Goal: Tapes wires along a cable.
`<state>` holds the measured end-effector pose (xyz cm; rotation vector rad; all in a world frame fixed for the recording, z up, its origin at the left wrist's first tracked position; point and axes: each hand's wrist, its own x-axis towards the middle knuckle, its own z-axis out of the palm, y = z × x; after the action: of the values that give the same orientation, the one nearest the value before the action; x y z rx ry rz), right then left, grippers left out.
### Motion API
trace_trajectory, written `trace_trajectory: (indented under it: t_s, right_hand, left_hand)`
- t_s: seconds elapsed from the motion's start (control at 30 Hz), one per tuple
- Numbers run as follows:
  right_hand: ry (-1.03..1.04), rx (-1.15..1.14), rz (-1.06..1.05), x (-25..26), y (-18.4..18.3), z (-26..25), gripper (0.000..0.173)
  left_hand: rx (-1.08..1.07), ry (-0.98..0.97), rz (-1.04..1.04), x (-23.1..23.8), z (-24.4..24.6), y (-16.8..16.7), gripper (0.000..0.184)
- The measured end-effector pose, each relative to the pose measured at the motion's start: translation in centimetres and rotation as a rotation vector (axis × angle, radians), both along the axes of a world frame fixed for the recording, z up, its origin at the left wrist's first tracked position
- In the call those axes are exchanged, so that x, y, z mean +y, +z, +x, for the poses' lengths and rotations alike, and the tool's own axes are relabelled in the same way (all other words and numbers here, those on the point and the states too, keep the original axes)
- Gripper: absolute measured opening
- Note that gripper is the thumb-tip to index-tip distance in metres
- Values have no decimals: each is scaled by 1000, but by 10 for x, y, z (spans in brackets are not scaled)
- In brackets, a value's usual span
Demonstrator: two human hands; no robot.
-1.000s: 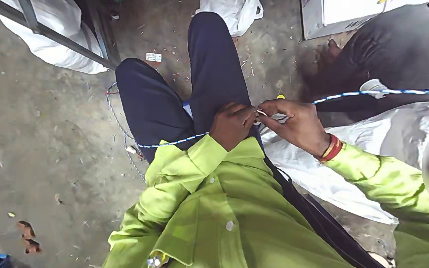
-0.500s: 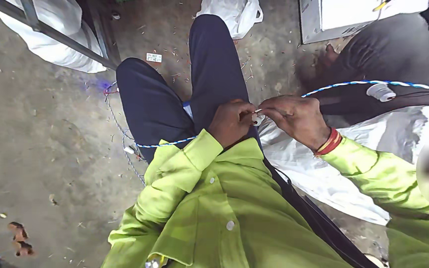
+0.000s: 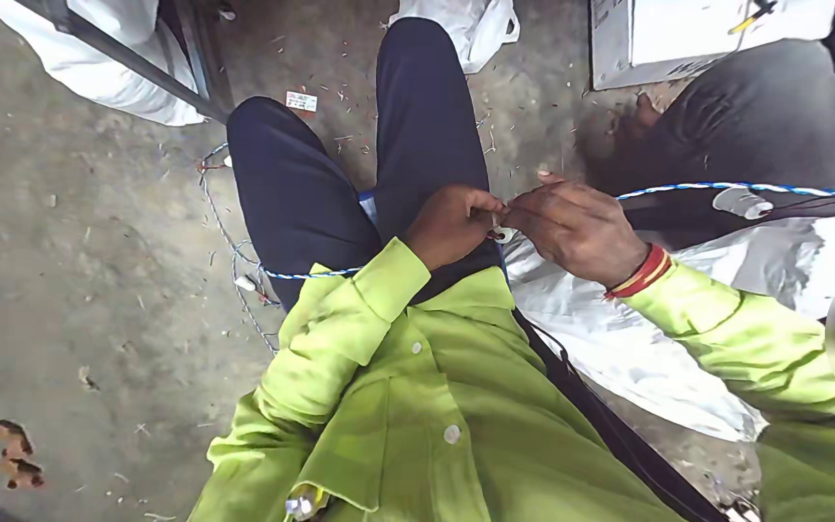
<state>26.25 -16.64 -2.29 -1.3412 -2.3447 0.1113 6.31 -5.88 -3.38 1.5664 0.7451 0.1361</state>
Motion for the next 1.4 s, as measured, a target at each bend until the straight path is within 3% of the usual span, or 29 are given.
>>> trace_trajectory:
  t_s: [0.13,0.33,0.4,0.47,0.57,0.63,0.77,0.93,1.0,1.13,1.3,1.4]
  right_hand:
    - [-78,158,-235,10,6,-1,26]
    - [-558,487,-866,19,8,-17,23]
    - [-666,749,-971,20,5,-22,19]
    - [-710,856,-941,17,4,-23,14]
    - [-644,711,-740,10,3,-15,22]
    - [-467,571,-545,0,3,-12,27]
    - [-178,268,-271,-11,5,-8,21]
    - [-114,137,-243,-11,0,-9,24]
    - [-119,125,-282,-8,0,-10,26]
    - [-249,223,-528,4,5,-7,23]
    - [-402,298,-889,14,12,-4,15]
    - [-454,393,-1156,26,20,0,12]
  left_hand:
    - [-13,-39,67,0,-1,-1,15]
    - [60,-41,390,-16,2,-1,15]
    - [76,-14,464,-19,2,-2,16]
    - [45,34,486,-21,1,-3,15]
    - [16,86,466,-21,0,-2,14]
    - [29,90,448,-21,-1,-1,15]
    - [23,77,458,-20,0,-2,18]
    - [74,111,333,-18,3,1,85]
    - [72,103,339,-18,4,2,93]
    - [61,61,401,-23,3,0,90]
    - [6,2,569,-29,4,-3,67]
    - [8,-20,722,-32,4,-11,44]
